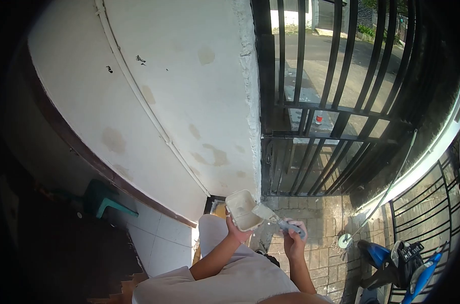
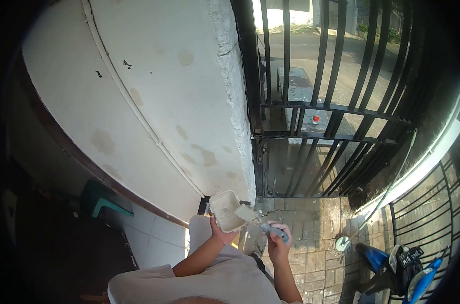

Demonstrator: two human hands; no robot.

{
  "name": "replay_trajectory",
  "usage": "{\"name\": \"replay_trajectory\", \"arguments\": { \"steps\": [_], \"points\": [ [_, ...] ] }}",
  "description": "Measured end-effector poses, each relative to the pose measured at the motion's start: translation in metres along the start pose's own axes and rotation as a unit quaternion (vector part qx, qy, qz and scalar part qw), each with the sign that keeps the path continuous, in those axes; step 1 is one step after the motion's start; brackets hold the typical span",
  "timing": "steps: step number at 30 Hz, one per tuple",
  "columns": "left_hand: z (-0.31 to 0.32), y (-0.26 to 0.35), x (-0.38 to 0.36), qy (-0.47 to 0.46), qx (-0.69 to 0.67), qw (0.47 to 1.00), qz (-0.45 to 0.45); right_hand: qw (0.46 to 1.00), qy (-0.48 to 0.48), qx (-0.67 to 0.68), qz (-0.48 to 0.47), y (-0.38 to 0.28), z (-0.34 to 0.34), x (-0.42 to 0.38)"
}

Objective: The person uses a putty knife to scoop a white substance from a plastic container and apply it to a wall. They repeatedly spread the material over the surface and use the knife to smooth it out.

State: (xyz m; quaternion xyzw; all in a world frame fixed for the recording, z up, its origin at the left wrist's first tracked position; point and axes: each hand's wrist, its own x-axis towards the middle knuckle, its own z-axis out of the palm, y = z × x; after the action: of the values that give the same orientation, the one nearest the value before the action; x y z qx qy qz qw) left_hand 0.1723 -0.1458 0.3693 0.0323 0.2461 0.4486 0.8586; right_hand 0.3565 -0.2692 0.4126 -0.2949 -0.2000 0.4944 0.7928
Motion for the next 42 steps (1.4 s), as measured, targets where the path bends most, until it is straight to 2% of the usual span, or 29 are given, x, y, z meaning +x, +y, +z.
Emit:
{"name": "replay_trajectory", "arguments": {
  "steps": [5,8,11,17,20,23,26,27,30,31,34,37,40,42],
  "points": [
    [-0.015,0.005,-0.002,0.019,0.018,0.999,0.025,1.000,0.000,0.010,-0.010,-0.007,0.012,0.000],
    [-0.034,0.010,-0.001,-0.044,0.032,0.998,0.027,1.000,-0.014,0.004,0.002,-0.008,0.016,-0.003],
    [0.010,0.013,-0.019,0.009,0.062,0.997,0.050,0.998,-0.056,0.009,0.005,-0.009,0.019,-0.004],
    [-0.002,0.019,-0.021,-0.118,0.077,0.986,0.093,0.994,-0.094,0.048,0.001,-0.022,0.034,-0.007],
    [0.028,0.025,-0.035,-0.096,0.071,0.989,0.091,0.994,-0.102,0.047,-0.008,-0.032,0.046,-0.010],
    [0.016,0.025,-0.030,-0.192,0.042,0.978,0.074,0.993,-0.111,0.029,-0.021,-0.035,0.050,-0.012],
    [0.020,0.019,-0.028,-0.165,0.050,0.982,0.076,0.992,-0.119,0.013,-0.039,-0.040,0.050,-0.008],
    [0.012,0.016,-0.025,-0.232,-0.023,0.971,0.045,0.992,-0.116,0.009,-0.042,-0.040,0.049,-0.013],
    [0.037,0.010,-0.033,-0.099,0.086,0.990,0.061,0.995,-0.083,-0.020,-0.051,-0.040,0.045,-0.019],
    [0.030,0.008,-0.029,-0.158,0.049,0.985,0.044,0.995,-0.078,-0.027,-0.056,-0.040,0.045,-0.021],
    [0.043,-0.005,-0.033,-0.082,0.077,0.993,0.040,0.992,-0.057,-0.086,-0.066,-0.042,0.042,-0.032],
    [0.043,-0.016,-0.025,-0.131,0.026,0.991,-0.003,0.984,-0.029,-0.151,-0.091,-0.040,0.035,-0.042],
    [0.046,-0.023,-0.023,-0.105,0.018,0.994,-0.039,0.983,-0.022,-0.139,-0.119,-0.043,0.033,-0.045],
    [0.051,-0.026,-0.022,-0.070,0.066,0.994,-0.044,0.981,-0.005,-0.137,-0.136,-0.044,0.033,-0.046]
  ]
}}
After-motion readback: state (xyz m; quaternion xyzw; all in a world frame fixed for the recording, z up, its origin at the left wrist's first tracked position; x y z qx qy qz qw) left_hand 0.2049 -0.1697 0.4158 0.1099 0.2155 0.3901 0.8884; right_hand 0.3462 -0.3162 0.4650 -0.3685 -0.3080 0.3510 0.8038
